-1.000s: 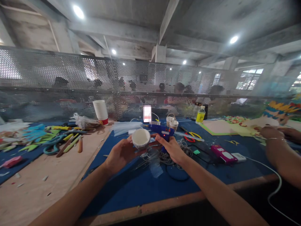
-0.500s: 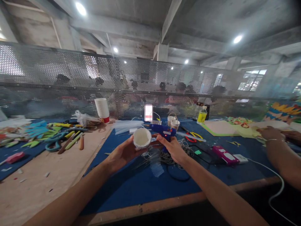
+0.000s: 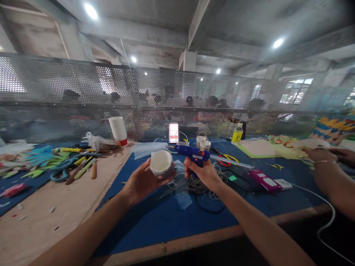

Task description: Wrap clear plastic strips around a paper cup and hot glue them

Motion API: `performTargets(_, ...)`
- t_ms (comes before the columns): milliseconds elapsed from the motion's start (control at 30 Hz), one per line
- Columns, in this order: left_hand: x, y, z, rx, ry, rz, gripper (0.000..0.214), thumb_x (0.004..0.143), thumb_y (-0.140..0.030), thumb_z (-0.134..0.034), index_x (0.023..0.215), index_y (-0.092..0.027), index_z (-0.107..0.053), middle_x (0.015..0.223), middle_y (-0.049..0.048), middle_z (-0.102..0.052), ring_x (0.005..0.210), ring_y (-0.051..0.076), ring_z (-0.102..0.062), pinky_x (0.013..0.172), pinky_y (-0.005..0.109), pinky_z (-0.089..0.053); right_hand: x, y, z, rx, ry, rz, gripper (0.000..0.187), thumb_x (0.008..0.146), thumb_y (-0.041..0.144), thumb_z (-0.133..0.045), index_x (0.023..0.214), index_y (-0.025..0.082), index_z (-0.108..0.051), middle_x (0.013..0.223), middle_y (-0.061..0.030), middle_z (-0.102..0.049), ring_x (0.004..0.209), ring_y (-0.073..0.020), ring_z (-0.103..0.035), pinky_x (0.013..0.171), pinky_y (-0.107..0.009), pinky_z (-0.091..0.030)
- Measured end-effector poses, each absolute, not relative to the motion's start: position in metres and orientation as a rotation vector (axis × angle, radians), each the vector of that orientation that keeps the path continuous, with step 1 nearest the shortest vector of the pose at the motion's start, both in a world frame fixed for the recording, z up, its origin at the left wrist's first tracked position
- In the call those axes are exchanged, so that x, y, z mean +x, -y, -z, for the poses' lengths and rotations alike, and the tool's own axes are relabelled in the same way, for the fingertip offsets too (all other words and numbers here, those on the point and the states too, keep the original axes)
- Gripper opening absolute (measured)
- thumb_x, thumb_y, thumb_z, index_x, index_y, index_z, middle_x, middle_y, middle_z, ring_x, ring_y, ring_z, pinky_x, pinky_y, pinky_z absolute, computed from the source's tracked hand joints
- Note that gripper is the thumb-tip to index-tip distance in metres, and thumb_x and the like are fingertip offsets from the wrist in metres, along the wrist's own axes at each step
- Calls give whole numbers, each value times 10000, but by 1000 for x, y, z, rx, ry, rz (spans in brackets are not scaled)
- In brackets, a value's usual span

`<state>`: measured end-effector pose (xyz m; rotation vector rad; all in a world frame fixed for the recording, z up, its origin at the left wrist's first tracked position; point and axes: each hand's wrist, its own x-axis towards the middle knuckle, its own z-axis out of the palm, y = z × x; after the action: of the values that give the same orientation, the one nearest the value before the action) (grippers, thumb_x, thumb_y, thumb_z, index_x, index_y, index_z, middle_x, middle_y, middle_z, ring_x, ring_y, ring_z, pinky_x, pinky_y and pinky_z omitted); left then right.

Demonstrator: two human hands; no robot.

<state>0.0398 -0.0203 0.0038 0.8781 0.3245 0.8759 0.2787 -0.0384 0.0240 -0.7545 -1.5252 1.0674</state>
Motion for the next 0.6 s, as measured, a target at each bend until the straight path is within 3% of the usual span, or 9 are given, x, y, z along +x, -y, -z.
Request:
performTargets(333,39,14,4,1081,-407,-1031,500,911,-436,-599,1380,-268,-553,1391,92,-613,1278,336,-559,1034,500,-473,282,38,-15,-968,1739,-803,367,883,564,-641,857,199,-675,597,19,-558,563,-138,-525,548,-262,-417)
performTargets(467,39,13,-1,1159,-603,-1193,546,859,-410,-681,1373,-280,-550,1384,75,-607,1252,308,-567,982,421,-489,285,37,-17,-930,1795,-440,304,911,525,-623,891,223,-636,781,-24,-617,721,-184,-564,675,-301,-455)
performTargets(600,40,10,-3,1178,-845,-1359,648,722,-406,-810,1303,-262,-562,1244,62,-645,1043,259,-659,832,340,-518,284,40,-17,-964,1934,-157,286,950,495,-590,889,216,-596,915,-49,-593,770,-176,-560,688,-288,-427)
